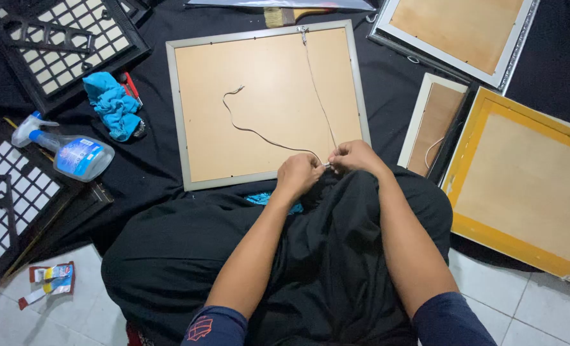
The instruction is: Cleaning the glass and attaching hanging wires to picture frames
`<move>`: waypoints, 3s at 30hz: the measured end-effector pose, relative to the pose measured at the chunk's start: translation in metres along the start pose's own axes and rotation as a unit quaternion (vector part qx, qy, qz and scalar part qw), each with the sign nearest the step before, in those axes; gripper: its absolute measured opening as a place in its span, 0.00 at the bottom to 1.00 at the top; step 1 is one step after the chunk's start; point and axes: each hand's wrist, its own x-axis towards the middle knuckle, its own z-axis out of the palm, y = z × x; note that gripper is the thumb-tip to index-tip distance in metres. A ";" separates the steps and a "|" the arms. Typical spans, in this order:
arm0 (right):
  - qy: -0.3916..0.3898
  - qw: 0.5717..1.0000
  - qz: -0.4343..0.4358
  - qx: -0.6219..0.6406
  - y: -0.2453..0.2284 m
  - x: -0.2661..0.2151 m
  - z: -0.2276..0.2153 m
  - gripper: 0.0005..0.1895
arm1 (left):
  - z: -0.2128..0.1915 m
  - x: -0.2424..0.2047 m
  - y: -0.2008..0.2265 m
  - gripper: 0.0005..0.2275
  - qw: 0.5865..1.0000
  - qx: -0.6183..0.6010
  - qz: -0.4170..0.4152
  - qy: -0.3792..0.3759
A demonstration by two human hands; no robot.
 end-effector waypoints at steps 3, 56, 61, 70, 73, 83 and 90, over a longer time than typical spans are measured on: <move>-0.012 1.000 0.006 0.005 -0.003 -0.002 0.001 0.16 | 0.017 0.017 -0.015 0.12 1.000 -0.003 -0.003 0.016; 0.019 0.999 0.027 0.007 0.024 0.019 0.006 0.15 | 0.021 0.019 -0.027 0.10 0.991 0.111 0.076 0.026; 0.011 0.999 0.020 0.029 0.015 0.009 -0.001 0.15 | 0.027 0.018 -0.024 0.11 0.989 0.108 0.098 0.033; -0.010 0.982 0.042 0.185 0.009 0.008 -0.002 0.13 | 0.034 0.025 -0.020 0.12 0.994 0.088 0.054 0.039; -0.012 0.982 0.040 0.182 0.017 0.013 0.000 0.13 | 0.032 0.021 -0.015 0.12 0.993 0.083 0.068 0.043; -0.007 0.990 0.020 0.138 0.018 0.014 -0.004 0.14 | 0.031 0.027 -0.027 0.10 0.987 0.118 0.096 0.056; -0.011 0.985 -0.014 0.171 0.030 0.025 0.006 0.13 | 0.032 0.020 -0.025 0.11 0.989 0.109 0.087 0.049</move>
